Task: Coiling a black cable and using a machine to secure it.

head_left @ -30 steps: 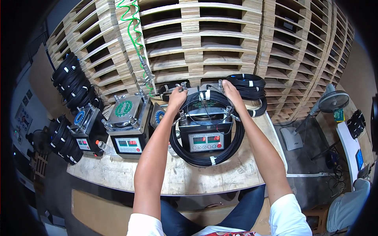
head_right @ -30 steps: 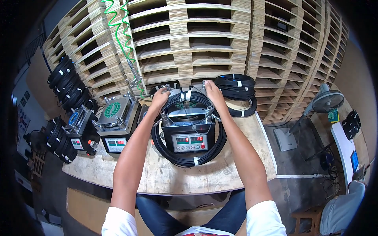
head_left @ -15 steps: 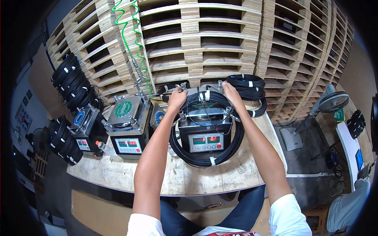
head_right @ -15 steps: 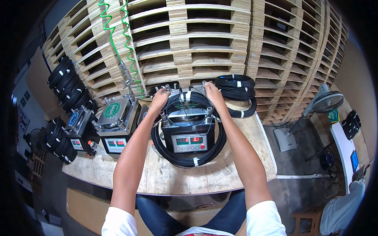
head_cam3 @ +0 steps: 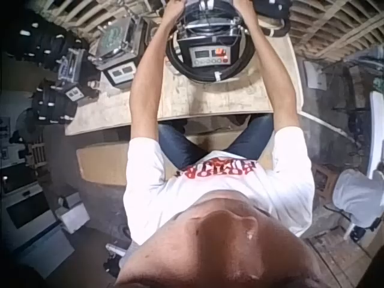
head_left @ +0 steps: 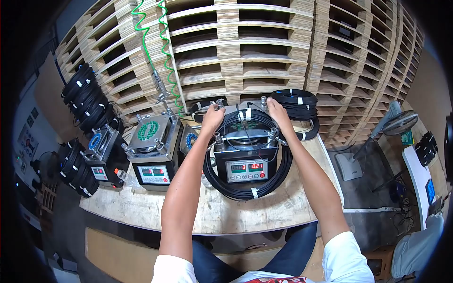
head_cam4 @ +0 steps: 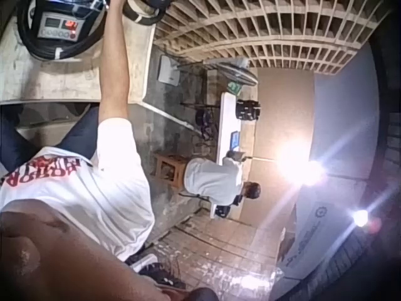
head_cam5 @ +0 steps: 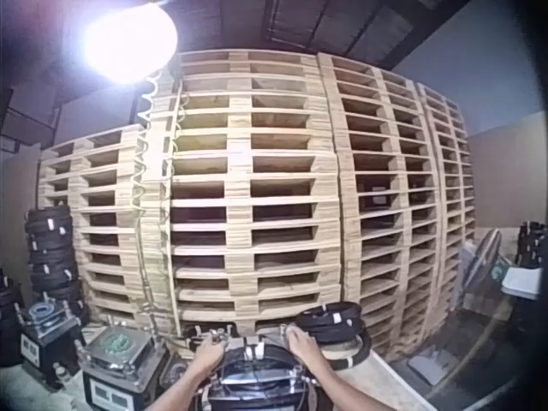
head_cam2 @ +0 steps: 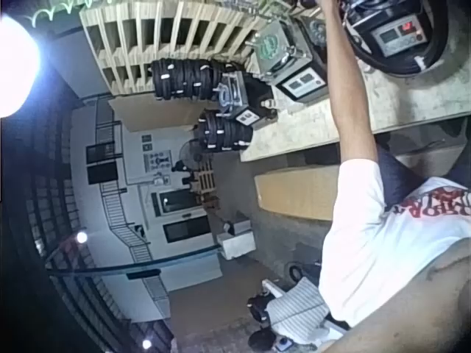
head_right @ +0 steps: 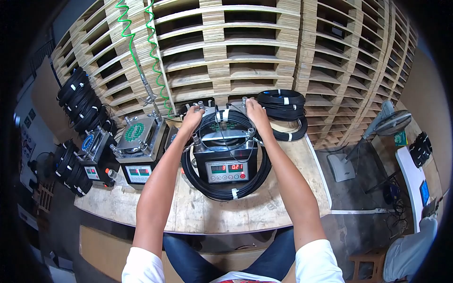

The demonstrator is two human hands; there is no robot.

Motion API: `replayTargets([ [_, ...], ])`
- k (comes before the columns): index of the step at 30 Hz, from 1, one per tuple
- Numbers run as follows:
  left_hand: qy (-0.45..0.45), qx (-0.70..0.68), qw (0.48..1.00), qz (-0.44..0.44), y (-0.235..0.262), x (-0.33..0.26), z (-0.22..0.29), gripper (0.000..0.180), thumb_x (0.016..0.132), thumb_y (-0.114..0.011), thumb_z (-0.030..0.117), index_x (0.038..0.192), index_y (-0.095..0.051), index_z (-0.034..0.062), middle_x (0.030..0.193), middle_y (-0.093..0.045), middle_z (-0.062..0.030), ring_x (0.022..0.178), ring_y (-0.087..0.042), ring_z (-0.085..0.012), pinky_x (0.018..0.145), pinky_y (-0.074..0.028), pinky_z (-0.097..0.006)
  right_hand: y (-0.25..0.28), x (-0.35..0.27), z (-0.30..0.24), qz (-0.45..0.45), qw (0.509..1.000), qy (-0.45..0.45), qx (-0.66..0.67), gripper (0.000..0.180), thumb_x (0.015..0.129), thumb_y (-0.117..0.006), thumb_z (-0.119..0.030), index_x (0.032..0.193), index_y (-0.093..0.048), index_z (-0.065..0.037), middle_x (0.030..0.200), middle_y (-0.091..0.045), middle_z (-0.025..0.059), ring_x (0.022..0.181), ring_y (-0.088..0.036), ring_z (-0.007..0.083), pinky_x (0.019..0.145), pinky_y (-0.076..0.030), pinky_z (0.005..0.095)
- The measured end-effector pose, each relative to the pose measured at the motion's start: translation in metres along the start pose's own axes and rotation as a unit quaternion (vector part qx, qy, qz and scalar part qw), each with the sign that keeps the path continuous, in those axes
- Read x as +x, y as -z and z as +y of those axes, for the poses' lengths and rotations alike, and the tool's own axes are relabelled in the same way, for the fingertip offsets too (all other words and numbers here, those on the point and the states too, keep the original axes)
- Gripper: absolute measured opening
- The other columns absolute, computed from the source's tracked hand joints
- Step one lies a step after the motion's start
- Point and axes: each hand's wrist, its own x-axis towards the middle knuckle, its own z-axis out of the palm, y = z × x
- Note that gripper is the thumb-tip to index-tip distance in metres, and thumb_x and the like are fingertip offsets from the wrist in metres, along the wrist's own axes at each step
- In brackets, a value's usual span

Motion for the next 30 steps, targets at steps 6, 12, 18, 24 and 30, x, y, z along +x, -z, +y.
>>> replayTargets([
  [6, 0.000, 0.028, 1.000, -0.001, -0.009, 0.005, 0.008, 0.065, 0.084, -0.062, 0.039, 0.139, -0.052, 0.0060, 0.131, -0.059, -0.0272, 0.126, -0.054, -0.0401, 0.107, -0.040, -0.041, -0.002, 0.026, 0.045, 0.051, 0.989, 0.130, 0.055, 0.055, 0.103, -0.042, -0.043, 0.132, -0.053, 0.001, 0.112, -0.065, 0.0188, 0.105, -0.062, 0.0292, 0.091, -0.048, 0.0369],
  [12, -0.013, 0.015, 1.000, -0.002, 0.000, 0.007, -0.006, 0.059, 0.084, -0.063, 0.034, 0.134, -0.057, 0.0021, 0.132, -0.060, -0.0230, 0.126, -0.055, -0.0343, 0.106, -0.041, -0.037, -0.011, 0.008, 0.016, 0.042, 0.990, 0.033, 0.130, 0.054, 0.103, -0.043, -0.044, 0.132, -0.054, 0.000, 0.108, -0.066, 0.0162, 0.093, -0.063, 0.0213, 0.081, -0.051, 0.0344],
  [18, -0.018, 0.005, 1.000, -0.008, -0.008, 0.002, 0.008, 0.060, 0.085, -0.063, 0.033, 0.136, -0.054, 0.0028, 0.131, -0.059, -0.0258, 0.126, -0.055, -0.0365, 0.107, -0.040, -0.038, -0.003, 0.012, 0.026, 0.097, 0.995, 0.031, -0.015, 0.057, 0.101, -0.039, -0.053, 0.128, -0.058, -0.006, 0.100, -0.066, 0.0194, 0.093, -0.063, 0.0317, 0.088, -0.048, 0.0382],
  [24, 0.007, 0.026, 1.000, 0.001, 0.001, 0.003, -0.004, 0.063, 0.086, -0.062, 0.036, 0.140, -0.050, 0.0053, 0.132, -0.058, -0.0275, 0.127, -0.054, -0.0388, 0.107, -0.040, -0.040, -0.009, 0.011, 0.019, 0.004, 1.000, 0.014, 0.009, 0.058, 0.102, -0.038, -0.053, 0.126, -0.058, -0.004, 0.106, -0.065, 0.0193, 0.101, -0.062, 0.0322, 0.092, -0.046, 0.0367],
  [30, 0.001, 0.016, 1.000, -0.002, -0.004, 0.010, -0.008, 0.063, 0.085, -0.063, 0.037, 0.139, -0.052, 0.0063, 0.132, -0.059, -0.0258, 0.127, -0.054, -0.0385, 0.107, -0.040, -0.040, -0.013, 0.020, 0.035, 0.017, 0.993, 0.059, 0.098, 0.054, 0.103, -0.037, -0.045, 0.130, -0.056, -0.002, 0.130, -0.059, 0.0237, 0.124, -0.053, 0.0409, 0.103, -0.042, 0.0409],
])
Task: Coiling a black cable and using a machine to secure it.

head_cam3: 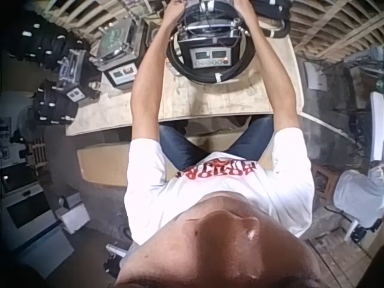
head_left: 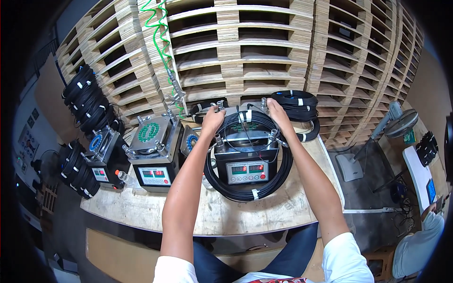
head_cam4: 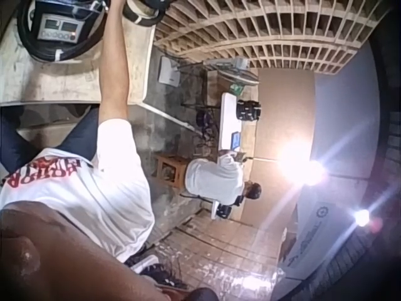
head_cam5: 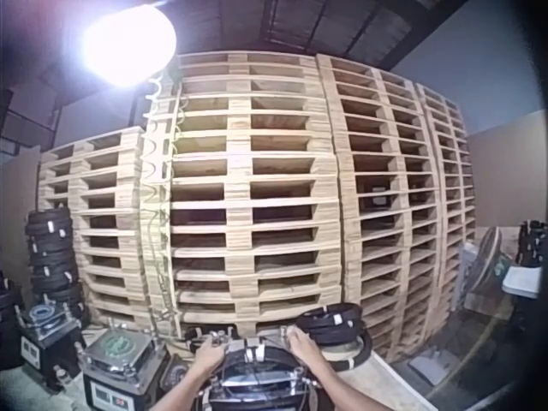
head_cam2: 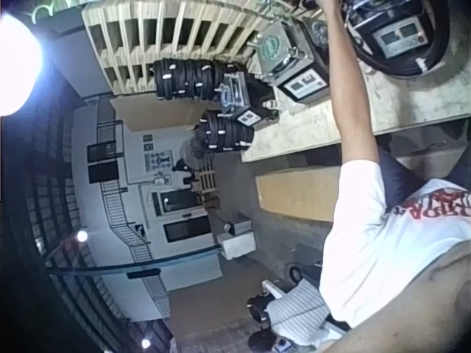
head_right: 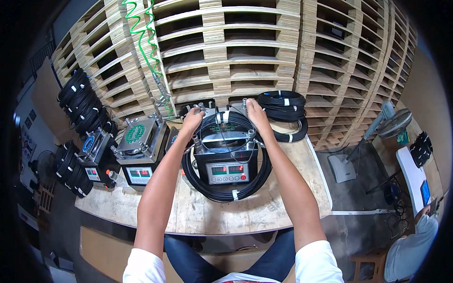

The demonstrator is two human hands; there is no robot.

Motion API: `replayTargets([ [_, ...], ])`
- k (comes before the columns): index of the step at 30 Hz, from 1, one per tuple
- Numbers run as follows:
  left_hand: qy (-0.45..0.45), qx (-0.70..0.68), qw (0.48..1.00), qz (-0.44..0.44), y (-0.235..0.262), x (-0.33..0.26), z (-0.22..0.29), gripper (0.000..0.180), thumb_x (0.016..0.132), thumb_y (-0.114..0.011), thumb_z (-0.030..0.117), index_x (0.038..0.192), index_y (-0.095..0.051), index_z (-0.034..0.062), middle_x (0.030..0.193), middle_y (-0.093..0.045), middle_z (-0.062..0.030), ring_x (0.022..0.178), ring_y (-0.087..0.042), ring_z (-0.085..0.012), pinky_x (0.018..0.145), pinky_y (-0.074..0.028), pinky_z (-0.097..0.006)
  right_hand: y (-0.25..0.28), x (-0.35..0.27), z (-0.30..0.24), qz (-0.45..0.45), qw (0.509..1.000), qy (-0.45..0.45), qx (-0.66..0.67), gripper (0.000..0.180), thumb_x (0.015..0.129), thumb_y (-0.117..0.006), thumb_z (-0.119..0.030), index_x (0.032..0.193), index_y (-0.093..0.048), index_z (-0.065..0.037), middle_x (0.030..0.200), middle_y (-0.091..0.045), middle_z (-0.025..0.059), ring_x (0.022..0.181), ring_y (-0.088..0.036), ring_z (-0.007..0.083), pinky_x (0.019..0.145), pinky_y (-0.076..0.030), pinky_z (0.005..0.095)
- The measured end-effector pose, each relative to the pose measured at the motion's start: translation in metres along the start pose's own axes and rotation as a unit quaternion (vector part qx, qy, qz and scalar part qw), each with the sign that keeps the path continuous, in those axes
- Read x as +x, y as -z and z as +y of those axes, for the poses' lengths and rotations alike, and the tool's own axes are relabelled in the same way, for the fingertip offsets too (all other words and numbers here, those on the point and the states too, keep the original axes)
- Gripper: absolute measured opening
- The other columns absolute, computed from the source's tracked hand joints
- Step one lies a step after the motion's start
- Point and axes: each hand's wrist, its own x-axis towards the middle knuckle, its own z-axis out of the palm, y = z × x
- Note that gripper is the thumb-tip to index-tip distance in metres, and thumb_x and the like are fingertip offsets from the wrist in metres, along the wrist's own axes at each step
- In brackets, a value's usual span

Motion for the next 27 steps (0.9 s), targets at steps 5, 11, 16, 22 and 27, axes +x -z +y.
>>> replayTargets([
  [5, -0.016, -0.015, 1.000, -0.005, -0.001, 0.002, 0.001, 0.062, 0.084, -0.065, 0.034, 0.138, -0.053, 0.0049, 0.131, -0.059, -0.0259, 0.126, -0.055, -0.0383, 0.107, -0.041, -0.040, 0.002, -0.005, -0.009, 0.022, 1.000, -0.016, -0.002, 0.056, 0.103, -0.037, -0.047, 0.129, -0.057, -0.002, 0.129, -0.059, 0.0246, 0.124, -0.052, 0.0422, 0.103, -0.042, 0.0431],
  [11, -0.009, -0.033, 0.999, -0.008, -0.001, 0.000, -0.001, 0.063, 0.085, -0.065, 0.035, 0.138, -0.051, 0.0032, 0.132, -0.059, -0.0253, 0.126, -0.055, -0.0393, 0.107, -0.041, -0.040, 0.008, -0.010, -0.030, -0.002, 0.991, -0.052, -0.124, 0.062, 0.102, -0.035, -0.054, 0.125, -0.059, -0.001, 0.110, -0.066, 0.0182, 0.097, -0.063, 0.0329, 0.089, -0.047, 0.0357],
  [16, 0.019, 0.022, 1.000, -0.006, -0.001, 0.001, 0.005, 0.064, 0.087, -0.062, 0.041, 0.141, -0.049, 0.0097, 0.136, -0.057, -0.0243, 0.128, -0.053, -0.0402, 0.108, -0.039, -0.042, 0.009, -0.003, -0.015, -0.028, 0.992, -0.055, -0.106, 0.061, 0.103, -0.034, -0.053, 0.120, -0.061, 0.000, 0.106, -0.067, 0.0170, 0.094, -0.063, 0.0322, 0.088, -0.046, 0.0364],
  [22, 0.010, 0.021, 1.000, -0.005, 0.001, -0.006, 0.011, 0.063, 0.086, -0.062, 0.040, 0.140, -0.052, 0.0094, 0.133, -0.058, -0.0252, 0.128, -0.053, -0.0384, 0.108, -0.039, -0.041, 0.006, -0.002, -0.006, -0.002, 1.000, -0.004, -0.012, 0.055, 0.104, -0.032, -0.048, 0.113, -0.058, -0.001, 0.106, -0.064, 0.0254, 0.106, -0.058, 0.0466, 0.089, -0.045, 0.0460],
  [27, -0.017, 0.008, 1.000, -0.008, 0.001, -0.007, 0.011, 0.064, 0.086, -0.062, 0.038, 0.139, -0.051, 0.0040, 0.132, -0.058, -0.0268, 0.128, -0.053, -0.0380, 0.108, -0.039, -0.040, 0.008, -0.007, -0.018, 0.023, 0.998, -0.030, -0.042, 0.053, 0.103, -0.034, -0.047, 0.114, -0.059, -0.002, 0.110, -0.064, 0.0263, 0.107, -0.057, 0.0487, 0.091, -0.046, 0.0482],
])
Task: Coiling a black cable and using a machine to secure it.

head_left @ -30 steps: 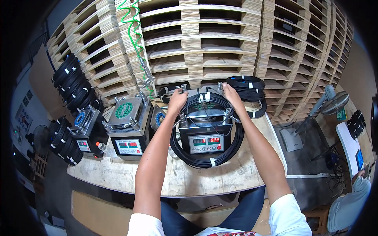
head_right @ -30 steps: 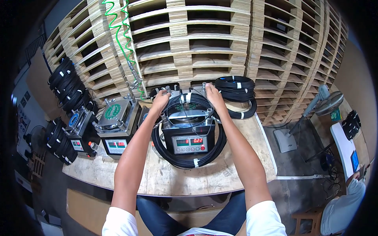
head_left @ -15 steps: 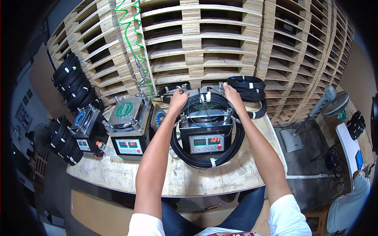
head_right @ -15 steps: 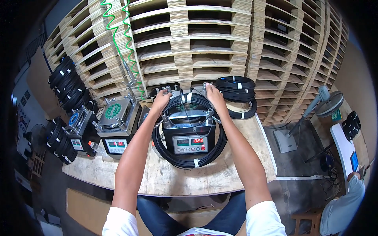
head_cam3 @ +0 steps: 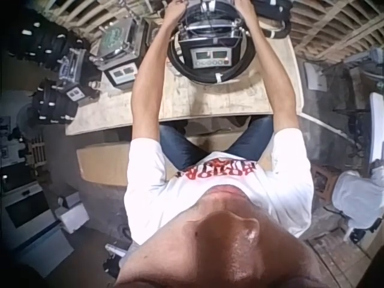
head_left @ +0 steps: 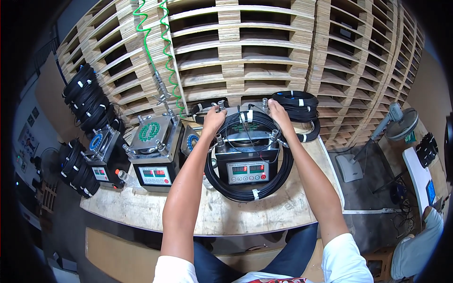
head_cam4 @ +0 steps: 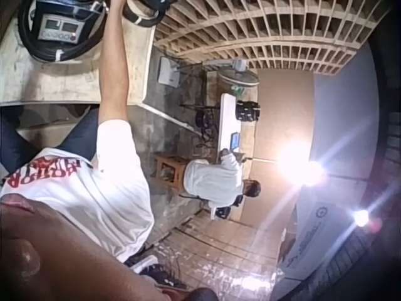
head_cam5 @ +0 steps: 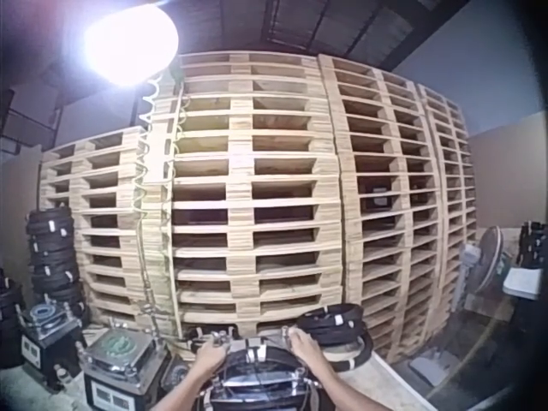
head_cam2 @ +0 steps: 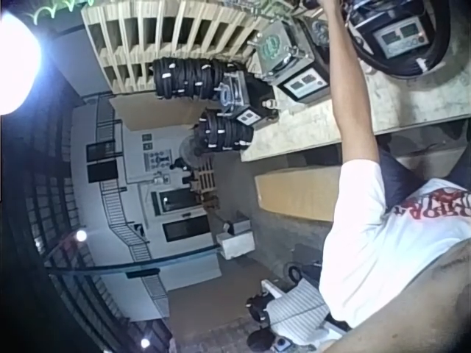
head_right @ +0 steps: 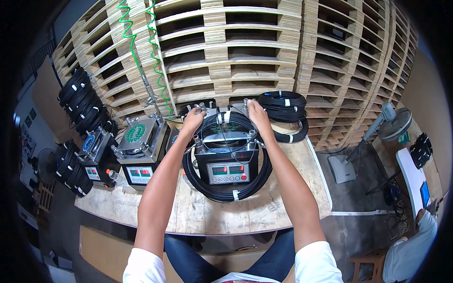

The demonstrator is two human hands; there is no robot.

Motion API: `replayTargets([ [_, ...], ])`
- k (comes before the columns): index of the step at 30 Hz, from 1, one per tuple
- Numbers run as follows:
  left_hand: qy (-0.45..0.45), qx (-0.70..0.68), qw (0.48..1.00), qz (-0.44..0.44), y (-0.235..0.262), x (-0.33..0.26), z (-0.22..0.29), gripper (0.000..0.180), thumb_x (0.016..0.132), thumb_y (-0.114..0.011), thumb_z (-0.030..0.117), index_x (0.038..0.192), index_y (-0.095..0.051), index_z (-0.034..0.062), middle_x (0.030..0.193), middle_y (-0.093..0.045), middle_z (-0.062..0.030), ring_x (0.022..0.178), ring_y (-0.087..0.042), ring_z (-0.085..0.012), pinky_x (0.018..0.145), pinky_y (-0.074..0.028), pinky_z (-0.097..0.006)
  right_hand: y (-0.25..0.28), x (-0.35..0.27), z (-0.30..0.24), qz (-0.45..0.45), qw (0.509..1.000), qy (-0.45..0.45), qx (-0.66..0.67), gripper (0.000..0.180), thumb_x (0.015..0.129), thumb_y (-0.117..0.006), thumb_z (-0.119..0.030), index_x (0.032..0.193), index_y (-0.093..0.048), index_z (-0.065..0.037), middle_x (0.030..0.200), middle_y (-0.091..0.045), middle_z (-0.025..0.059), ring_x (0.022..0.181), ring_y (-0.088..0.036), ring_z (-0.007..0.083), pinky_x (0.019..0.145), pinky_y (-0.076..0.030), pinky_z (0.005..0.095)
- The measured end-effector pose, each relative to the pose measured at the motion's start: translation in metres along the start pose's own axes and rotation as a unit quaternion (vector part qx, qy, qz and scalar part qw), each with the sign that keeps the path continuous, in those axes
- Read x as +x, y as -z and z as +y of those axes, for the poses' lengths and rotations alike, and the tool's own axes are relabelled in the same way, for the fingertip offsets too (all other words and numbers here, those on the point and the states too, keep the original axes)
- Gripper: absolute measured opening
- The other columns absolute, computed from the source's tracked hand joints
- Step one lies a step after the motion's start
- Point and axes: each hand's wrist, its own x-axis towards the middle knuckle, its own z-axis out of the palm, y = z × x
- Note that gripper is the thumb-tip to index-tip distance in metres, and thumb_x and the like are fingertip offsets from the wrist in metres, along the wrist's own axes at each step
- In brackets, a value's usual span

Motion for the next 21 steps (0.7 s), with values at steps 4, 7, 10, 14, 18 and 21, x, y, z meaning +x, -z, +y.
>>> replayTargets([
  [4, 0.011, -0.006, 1.000, -0.004, 0.003, -0.001, -0.003, 0.065, 0.086, -0.062, 0.038, 0.140, -0.050, 0.0044, 0.134, -0.057, -0.0272, 0.129, -0.052, -0.0386, 0.109, -0.039, -0.040, 0.003, -0.009, -0.019, -0.017, 0.997, -0.019, -0.072, 0.053, 0.103, -0.033, -0.046, 0.112, -0.061, -0.001, 0.111, -0.064, 0.0273, 0.108, -0.056, 0.0502, 0.093, -0.046, 0.0493],
  [7, 0.028, -0.006, 1.000, -0.004, 0.001, -0.001, 0.000, 0.066, 0.086, -0.061, 0.040, 0.142, -0.048, 0.0075, 0.137, -0.055, -0.0259, 0.130, -0.051, -0.0389, 0.110, -0.037, -0.041, 0.004, -0.006, -0.014, -0.019, 0.996, -0.032, -0.086, 0.054, 0.103, -0.033, -0.045, 0.108, -0.063, -0.001, 0.112, -0.063, 0.0282, 0.110, -0.055, 0.0502, 0.093, -0.045, 0.0488],
  [10, 0.045, 0.017, 0.999, 0.001, 0.001, 0.003, -0.004, 0.067, 0.085, -0.060, 0.043, 0.143, -0.048, 0.0105, 0.138, -0.055, -0.0244, 0.131, -0.050, -0.0388, 0.110, -0.036, -0.042, -0.002, -0.004, -0.003, -0.016, 0.999, 0.016, -0.037, 0.054, 0.103, -0.033, -0.045, 0.112, -0.063, -0.001, 0.113, -0.064, 0.0275, 0.110, -0.056, 0.0489, 0.093, -0.046, 0.0470],
  [14, 0.047, 0.010, 0.999, -0.006, -0.006, 0.004, 0.005, 0.067, 0.085, -0.060, 0.044, 0.143, -0.048, 0.0123, 0.139, -0.055, -0.0231, 0.132, -0.049, -0.0380, 0.111, -0.036, -0.042, -0.003, 0.012, 0.030, 0.007, 0.997, 0.072, 0.023, 0.049, 0.104, -0.036, -0.042, 0.121, -0.062, -0.004, 0.116, -0.065, 0.0237, 0.110, -0.059, 0.0453, 0.093, -0.047, 0.0439],
  [18, 0.031, 0.000, 1.000, -0.001, 0.007, -0.003, -0.007, 0.068, 0.084, -0.063, 0.042, 0.141, -0.050, 0.0067, 0.135, -0.057, -0.0251, 0.129, -0.053, -0.0374, 0.109, -0.039, -0.040, -0.011, -0.008, -0.004, -0.037, 0.995, 0.008, 0.093, 0.054, 0.105, -0.040, -0.041, 0.132, -0.055, 0.003, 0.106, -0.066, 0.0152, 0.090, -0.061, 0.0200, 0.084, -0.047, 0.0287],
  [21, 0.006, -0.027, 1.000, -0.004, 0.000, 0.000, 0.001, 0.069, 0.083, -0.066, 0.040, 0.139, -0.051, 0.0029, 0.133, -0.058, -0.0264, 0.127, -0.055, -0.0374, 0.107, -0.040, -0.039, 0.002, 0.000, 0.004, 0.002, 0.999, 0.040, 0.016, 0.054, 0.104, -0.040, -0.043, 0.132, -0.055, 0.000, 0.108, -0.067, 0.0160, 0.090, -0.063, 0.0249, 0.084, -0.049, 0.0330],
])
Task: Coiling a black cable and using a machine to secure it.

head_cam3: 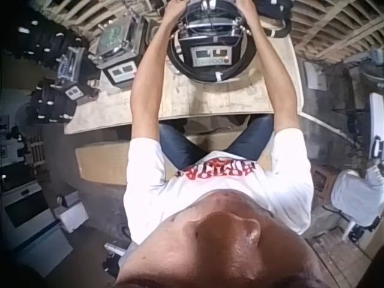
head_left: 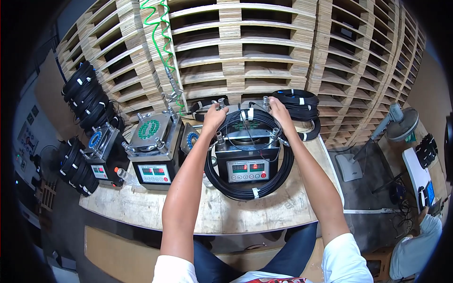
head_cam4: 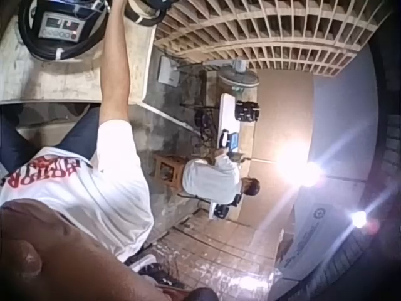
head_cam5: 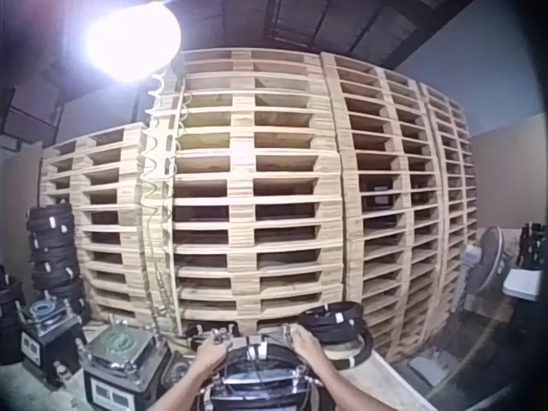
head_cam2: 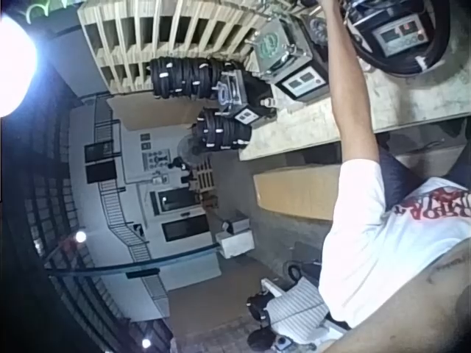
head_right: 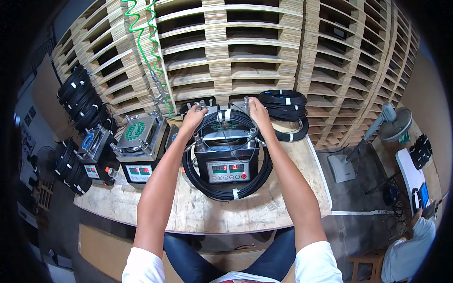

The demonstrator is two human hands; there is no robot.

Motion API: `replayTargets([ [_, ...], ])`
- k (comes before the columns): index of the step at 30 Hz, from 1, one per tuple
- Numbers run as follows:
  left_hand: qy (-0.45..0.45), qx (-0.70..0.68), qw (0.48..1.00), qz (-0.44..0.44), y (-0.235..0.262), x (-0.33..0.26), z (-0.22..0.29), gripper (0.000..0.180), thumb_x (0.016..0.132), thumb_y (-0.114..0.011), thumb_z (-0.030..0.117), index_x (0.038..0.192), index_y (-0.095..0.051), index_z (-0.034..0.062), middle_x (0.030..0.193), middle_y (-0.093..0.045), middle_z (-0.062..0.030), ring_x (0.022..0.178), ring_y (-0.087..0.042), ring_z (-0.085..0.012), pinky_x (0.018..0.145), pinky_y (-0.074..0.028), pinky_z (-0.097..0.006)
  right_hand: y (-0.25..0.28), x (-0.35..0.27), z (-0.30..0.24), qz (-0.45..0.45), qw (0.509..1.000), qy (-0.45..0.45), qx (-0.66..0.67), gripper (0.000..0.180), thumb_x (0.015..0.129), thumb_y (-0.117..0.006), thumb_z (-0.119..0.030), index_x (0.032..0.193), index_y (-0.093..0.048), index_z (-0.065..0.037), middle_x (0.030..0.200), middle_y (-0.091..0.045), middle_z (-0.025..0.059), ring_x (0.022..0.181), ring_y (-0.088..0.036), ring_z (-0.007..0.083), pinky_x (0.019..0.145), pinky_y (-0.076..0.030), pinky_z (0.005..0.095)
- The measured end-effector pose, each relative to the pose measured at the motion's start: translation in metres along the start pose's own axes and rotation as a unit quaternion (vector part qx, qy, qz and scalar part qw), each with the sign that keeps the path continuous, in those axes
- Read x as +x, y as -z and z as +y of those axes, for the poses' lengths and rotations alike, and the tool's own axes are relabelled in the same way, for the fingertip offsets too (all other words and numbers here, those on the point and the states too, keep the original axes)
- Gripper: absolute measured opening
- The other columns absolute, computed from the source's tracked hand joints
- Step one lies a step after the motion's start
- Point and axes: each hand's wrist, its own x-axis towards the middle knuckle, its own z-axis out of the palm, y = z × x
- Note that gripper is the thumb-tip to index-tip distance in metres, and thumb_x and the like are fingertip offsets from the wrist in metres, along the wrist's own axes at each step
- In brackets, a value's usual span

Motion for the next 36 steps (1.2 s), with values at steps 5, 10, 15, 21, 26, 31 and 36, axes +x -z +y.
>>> replayTargets([
  [5, 0.008, 0.000, 1.000, 0.000, 0.001, 0.000, -0.002, 0.069, 0.083, -0.066, 0.040, 0.139, -0.051, 0.0027, 0.133, -0.058, -0.0269, 0.127, -0.054, -0.0381, 0.107, -0.040, -0.039, 0.000, -0.010, -0.022, 0.009, 0.997, -0.025, -0.069, 0.052, 0.102, -0.035, -0.045, 0.123, -0.060, -0.004, 0.119, -0.064, 0.0240, 0.112, -0.058, 0.0473, 0.095, -0.046, 0.0461],
  [10, 0.040, 0.032, 0.999, 0.000, 0.001, -0.001, 0.002, 0.068, 0.085, -0.060, 0.044, 0.142, -0.048, 0.0080, 0.137, -0.055, -0.0261, 0.131, -0.050, -0.0394, 0.110, -0.038, -0.042, 0.003, -0.007, -0.025, -0.030, 0.993, -0.070, -0.093, 0.054, 0.102, -0.034, -0.045, 0.119, -0.061, -0.001, 0.113, -0.064, 0.0272, 0.111, -0.055, 0.0494, 0.093, -0.046, 0.0486],
  [15, 0.038, 0.043, 0.998, 0.001, 0.000, 0.000, 0.001, 0.067, 0.086, -0.059, 0.044, 0.142, -0.048, 0.0102, 0.137, -0.055, -0.0254, 0.131, -0.050, -0.0391, 0.110, -0.037, -0.043, 0.000, -0.005, -0.010, -0.007, 0.999, 0.011, -0.034, 0.049, 0.103, -0.035, -0.041, 0.118, -0.061, -0.001, 0.113, -0.065, 0.0258, 0.111, -0.057, 0.0466, 0.091, -0.047, 0.0463],
  [21, 0.012, 0.035, 0.999, 0.018, 0.000, 0.000, 0.002, 0.063, 0.084, -0.062, 0.039, 0.137, -0.054, 0.0059, 0.134, -0.058, -0.0251, 0.128, -0.053, -0.0376, 0.107, -0.040, -0.040, 0.001, -0.005, -0.010, 0.004, 1.000, -0.010, -0.007, 0.050, 0.102, -0.042, -0.041, 0.129, -0.058, -0.002, 0.104, -0.069, 0.0161, 0.090, -0.066, 0.0254, 0.081, -0.050, 0.0326],
  [26, 0.006, 0.030, 0.999, 0.019, -0.001, -0.004, 0.002, 0.061, 0.083, -0.063, 0.038, 0.134, -0.056, 0.0036, 0.133, -0.058, -0.0255, 0.127, -0.054, -0.0366, 0.106, -0.040, -0.039, 0.000, -0.010, -0.020, 0.007, 0.999, -0.024, -0.035, 0.045, 0.102, -0.041, -0.040, 0.121, -0.061, -0.005, 0.105, -0.067, 0.0209, 0.099, -0.063, 0.0381, 0.086, -0.049, 0.0402],
  [31, 0.029, 0.035, 0.999, 0.019, 0.001, -0.001, 0.001, 0.064, 0.084, -0.061, 0.041, 0.137, -0.053, 0.0046, 0.134, -0.057, -0.0262, 0.128, -0.053, -0.0383, 0.107, -0.039, -0.040, -0.001, -0.009, -0.018, -0.003, 0.997, -0.028, -0.071, 0.046, 0.101, -0.039, -0.042, 0.117, -0.061, -0.005, 0.101, -0.066, 0.0213, 0.100, -0.064, 0.0384, 0.088, -0.047, 0.0396],
  [36, 0.035, 0.039, 0.999, 0.016, 0.000, -0.001, 0.002, 0.064, 0.084, -0.060, 0.041, 0.137, -0.054, 0.0056, 0.135, -0.056, -0.0257, 0.129, -0.052, -0.0371, 0.107, -0.039, -0.040, -0.003, -0.001, 0.004, -0.003, 0.999, 0.013, -0.042, 0.049, 0.103, -0.039, -0.041, 0.118, -0.061, 0.000, 0.099, -0.067, 0.0184, 0.093, -0.065, 0.0302, 0.085, -0.048, 0.0368],
])
